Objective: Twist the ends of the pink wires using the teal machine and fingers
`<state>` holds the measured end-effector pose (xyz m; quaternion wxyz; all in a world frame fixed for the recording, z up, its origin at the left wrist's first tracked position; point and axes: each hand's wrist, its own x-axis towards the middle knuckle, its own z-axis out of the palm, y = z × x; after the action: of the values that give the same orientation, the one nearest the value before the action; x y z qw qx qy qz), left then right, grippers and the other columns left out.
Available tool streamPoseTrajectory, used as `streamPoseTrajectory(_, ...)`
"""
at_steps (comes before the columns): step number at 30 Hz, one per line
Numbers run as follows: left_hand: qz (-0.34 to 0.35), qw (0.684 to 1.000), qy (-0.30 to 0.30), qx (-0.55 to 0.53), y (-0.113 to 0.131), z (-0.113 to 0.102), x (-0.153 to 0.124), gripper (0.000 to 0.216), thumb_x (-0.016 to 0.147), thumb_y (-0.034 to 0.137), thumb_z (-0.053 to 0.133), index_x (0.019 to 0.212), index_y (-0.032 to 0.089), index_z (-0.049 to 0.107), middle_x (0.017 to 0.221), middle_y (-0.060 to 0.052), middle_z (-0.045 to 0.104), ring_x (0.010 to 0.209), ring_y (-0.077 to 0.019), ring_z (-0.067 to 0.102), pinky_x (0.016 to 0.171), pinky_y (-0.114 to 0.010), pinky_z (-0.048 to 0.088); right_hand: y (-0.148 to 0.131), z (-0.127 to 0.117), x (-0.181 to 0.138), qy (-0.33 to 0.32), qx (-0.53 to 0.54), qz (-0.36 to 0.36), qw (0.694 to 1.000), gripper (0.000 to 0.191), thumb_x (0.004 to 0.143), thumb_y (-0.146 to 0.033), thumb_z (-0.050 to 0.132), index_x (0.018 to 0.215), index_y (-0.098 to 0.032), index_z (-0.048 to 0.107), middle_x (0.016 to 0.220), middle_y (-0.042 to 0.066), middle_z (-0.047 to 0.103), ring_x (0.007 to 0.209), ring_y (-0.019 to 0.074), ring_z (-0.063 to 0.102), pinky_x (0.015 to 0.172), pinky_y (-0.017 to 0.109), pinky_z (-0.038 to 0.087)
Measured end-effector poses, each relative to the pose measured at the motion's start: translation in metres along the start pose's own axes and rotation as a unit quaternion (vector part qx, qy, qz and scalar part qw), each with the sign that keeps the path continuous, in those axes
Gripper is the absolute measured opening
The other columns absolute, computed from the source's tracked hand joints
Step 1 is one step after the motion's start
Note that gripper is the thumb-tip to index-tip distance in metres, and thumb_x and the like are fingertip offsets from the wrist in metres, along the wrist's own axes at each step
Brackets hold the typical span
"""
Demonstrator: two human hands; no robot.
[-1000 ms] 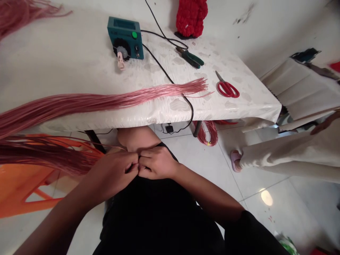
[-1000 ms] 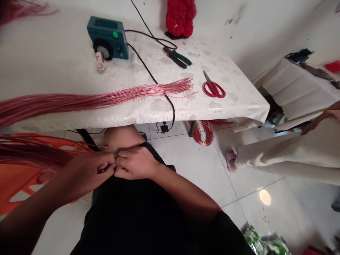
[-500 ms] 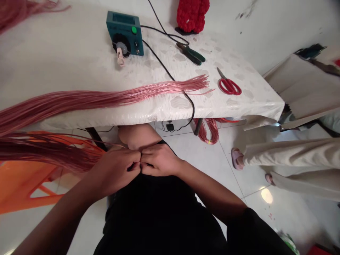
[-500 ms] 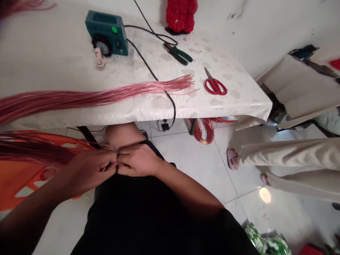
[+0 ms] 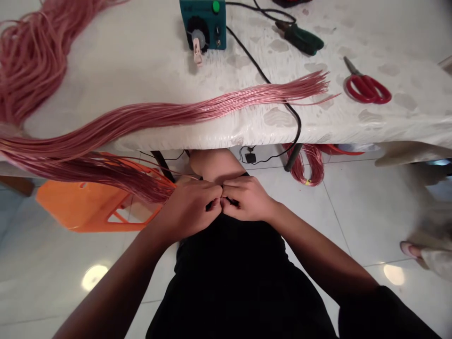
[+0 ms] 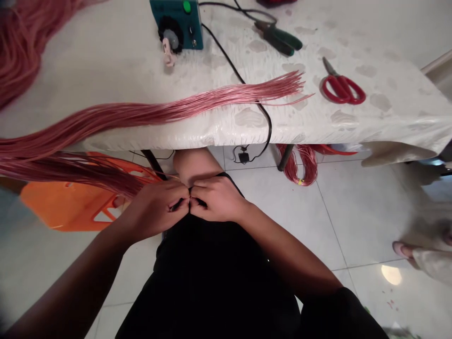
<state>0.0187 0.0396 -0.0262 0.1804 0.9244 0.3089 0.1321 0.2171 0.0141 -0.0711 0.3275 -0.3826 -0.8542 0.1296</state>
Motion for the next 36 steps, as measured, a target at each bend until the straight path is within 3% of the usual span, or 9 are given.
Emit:
streamPoseTrajectory(6, 0.015, 0.999, 0.033, 0.004, 0.008, -0.010, -0.001, 0.030, 0.086, 0.009, 0.050, 0.063, 0.021, 0.035, 0.059, 0.005, 0.040, 0.057, -0.0122, 0.035, 0.060, -0.031, 0.025, -0.007, -0.008, 0.004, -0.008, -0.028, -0.007, 1.000, 0.023, 0.090, -0.023, 0.052, 0.072, -0.018, 0.066, 0.067, -0.001, 0.058, 0.059, 0.0134, 0.047, 0.058, 0.032, 0.031)
streamPoseTrajectory(17, -0.028, 0.990, 0.045, -0.130, 0.013, -0.015, -0.006, 0.028, 0.074, 0.005, 0.052, 0.060, 0.020, 0.034, 0.055, 0.006, 0.036, 0.054, -0.0098, 0.030, 0.057, -0.029, 0.025, -0.016, -0.003, 0.006, 0.084, -0.052, -0.076, 0.992, 0.026, 0.083, -0.015, 0.051, 0.058, -0.021, 0.053, 0.058, -0.004, 0.047, 0.053, 0.0120, 0.040, 0.054, 0.032, 0.031)
streamPoseTrajectory(26, -0.097, 0.978, 0.017, -0.184, 0.011, -0.016, -0.007, 0.014, 0.071, 0.010, 0.053, 0.060, 0.018, 0.053, 0.055, 0.006, 0.045, 0.053, -0.0070, 0.040, 0.053, -0.024, 0.028, -0.023, -0.001, 0.008, 0.131, -0.069, -0.101, 0.984, 0.025, 0.081, -0.013, 0.053, 0.057, -0.022, 0.050, 0.056, -0.004, 0.043, 0.052, 0.0124, 0.037, 0.050, 0.032, 0.031)
streamPoseTrajectory(36, -0.164, 0.953, 0.044, -0.249, 0.018, -0.009, -0.004, 0.013, 0.071, 0.015, 0.054, 0.059, 0.017, 0.054, 0.054, 0.006, 0.046, 0.053, -0.0069, 0.041, 0.049, -0.019, 0.028, -0.025, -0.003, 0.008, 0.153, -0.070, -0.104, 0.980, 0.024, 0.078, -0.012, 0.054, 0.057, -0.022, 0.049, 0.057, -0.004, 0.041, 0.051, 0.0123, 0.036, 0.049, 0.032, 0.032)
